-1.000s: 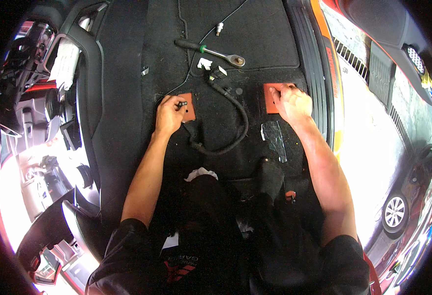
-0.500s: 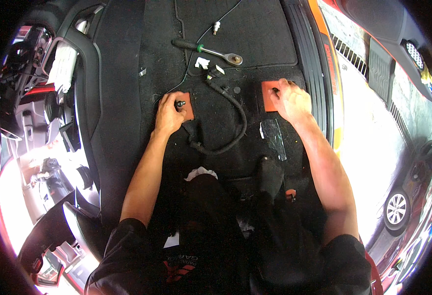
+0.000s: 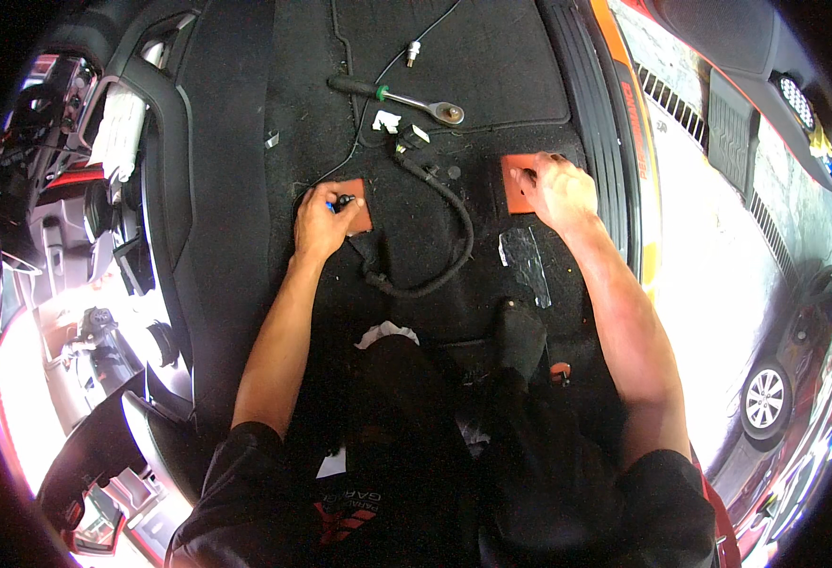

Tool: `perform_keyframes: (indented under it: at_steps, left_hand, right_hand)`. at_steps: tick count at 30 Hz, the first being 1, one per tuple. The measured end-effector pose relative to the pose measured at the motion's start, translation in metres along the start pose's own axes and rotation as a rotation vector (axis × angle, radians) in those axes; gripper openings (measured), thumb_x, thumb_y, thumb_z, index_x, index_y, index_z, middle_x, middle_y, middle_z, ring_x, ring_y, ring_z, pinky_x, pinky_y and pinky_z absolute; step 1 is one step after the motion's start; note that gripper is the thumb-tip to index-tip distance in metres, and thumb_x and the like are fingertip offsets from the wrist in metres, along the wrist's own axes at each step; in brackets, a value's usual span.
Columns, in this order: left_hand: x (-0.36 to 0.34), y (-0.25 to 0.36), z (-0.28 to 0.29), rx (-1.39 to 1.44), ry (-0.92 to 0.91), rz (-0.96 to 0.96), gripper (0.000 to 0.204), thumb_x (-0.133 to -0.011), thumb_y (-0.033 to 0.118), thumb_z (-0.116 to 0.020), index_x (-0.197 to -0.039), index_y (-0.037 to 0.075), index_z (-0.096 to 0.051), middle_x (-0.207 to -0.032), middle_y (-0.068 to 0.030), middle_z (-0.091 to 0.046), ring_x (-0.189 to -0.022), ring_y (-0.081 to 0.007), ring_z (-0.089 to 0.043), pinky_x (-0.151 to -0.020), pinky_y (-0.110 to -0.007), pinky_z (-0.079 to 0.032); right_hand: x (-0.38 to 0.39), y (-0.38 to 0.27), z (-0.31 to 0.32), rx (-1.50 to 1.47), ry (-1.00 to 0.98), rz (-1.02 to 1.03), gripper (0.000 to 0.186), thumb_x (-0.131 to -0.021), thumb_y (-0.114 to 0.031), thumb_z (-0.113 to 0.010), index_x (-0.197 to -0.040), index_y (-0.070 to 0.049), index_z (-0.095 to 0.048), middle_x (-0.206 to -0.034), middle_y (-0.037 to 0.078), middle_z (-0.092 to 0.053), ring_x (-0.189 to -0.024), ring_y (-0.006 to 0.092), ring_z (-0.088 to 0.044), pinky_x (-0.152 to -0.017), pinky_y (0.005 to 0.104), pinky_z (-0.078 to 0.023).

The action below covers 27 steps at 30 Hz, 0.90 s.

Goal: The person installs a black plastic trim piece into the trunk floor of a car, securing it with screws. They then organize tools, including a drill and a socket set, on the rear seats.

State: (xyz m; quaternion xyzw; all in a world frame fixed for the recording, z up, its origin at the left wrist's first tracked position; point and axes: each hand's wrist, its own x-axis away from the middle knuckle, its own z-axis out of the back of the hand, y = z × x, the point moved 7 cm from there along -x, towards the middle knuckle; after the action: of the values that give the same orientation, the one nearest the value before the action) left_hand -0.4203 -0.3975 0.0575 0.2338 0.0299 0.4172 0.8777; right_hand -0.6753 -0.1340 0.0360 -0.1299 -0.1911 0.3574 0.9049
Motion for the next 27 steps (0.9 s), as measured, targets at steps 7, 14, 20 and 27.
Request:
perform_keyframes:
  at_steps: [7,14,20,27]
  left_hand:
    - [0.003,-0.001,-0.007,-0.053,0.064,-0.39,0.033,-0.077,0.015,-0.08,-0.106,0.004,-0.068,-0.106,-0.0156,-0.064,-0.098,-0.0338,-0.063,-0.087,-0.042,-0.051]
    - [-0.005,-0.023,-0.015,0.087,-0.029,0.038,0.025,-0.079,0.007,-0.075,-0.102,0.003,-0.067,-0.104,-0.014,-0.064,-0.093,-0.028,-0.064,-0.079,-0.038,-0.053]
    - [0.009,-0.006,-0.002,0.236,0.204,-0.229,0.024,-0.08,0.006,-0.077,-0.102,0.0,-0.067,-0.098,-0.0142,-0.064,-0.08,-0.0267,-0.066,-0.073,-0.036,-0.053]
    - [0.009,-0.06,-0.026,0.487,0.15,0.139,0.029,-0.083,0.02,-0.082,-0.094,-0.002,-0.067,-0.084,-0.007,-0.069,-0.071,-0.0122,-0.063,-0.064,-0.029,-0.053]
  right_hand:
    - [0.01,-0.004,-0.003,-0.212,0.199,0.209,0.031,-0.091,-0.034,-0.065,-0.108,-0.009,-0.065,-0.104,0.019,-0.069,-0.091,0.0396,-0.069,-0.079,0.0484,-0.056]
    - [-0.002,0.01,-0.011,-0.045,-0.02,-0.002,0.038,-0.089,-0.044,-0.067,-0.103,-0.008,-0.065,-0.09,0.015,-0.072,-0.091,0.0357,-0.07,-0.08,0.0465,-0.056]
    - [-0.032,-0.009,0.021,-0.069,-0.02,-0.057,0.058,-0.085,-0.059,-0.067,-0.103,-0.003,-0.067,-0.089,0.018,-0.073,-0.09,0.0355,-0.071,-0.08,0.0455,-0.055]
    - [-0.172,-0.067,0.019,-0.196,0.073,0.129,0.039,-0.09,-0.036,-0.063,-0.115,-0.006,-0.065,-0.108,0.02,-0.07,-0.107,0.0367,-0.066,-0.095,0.045,-0.051]
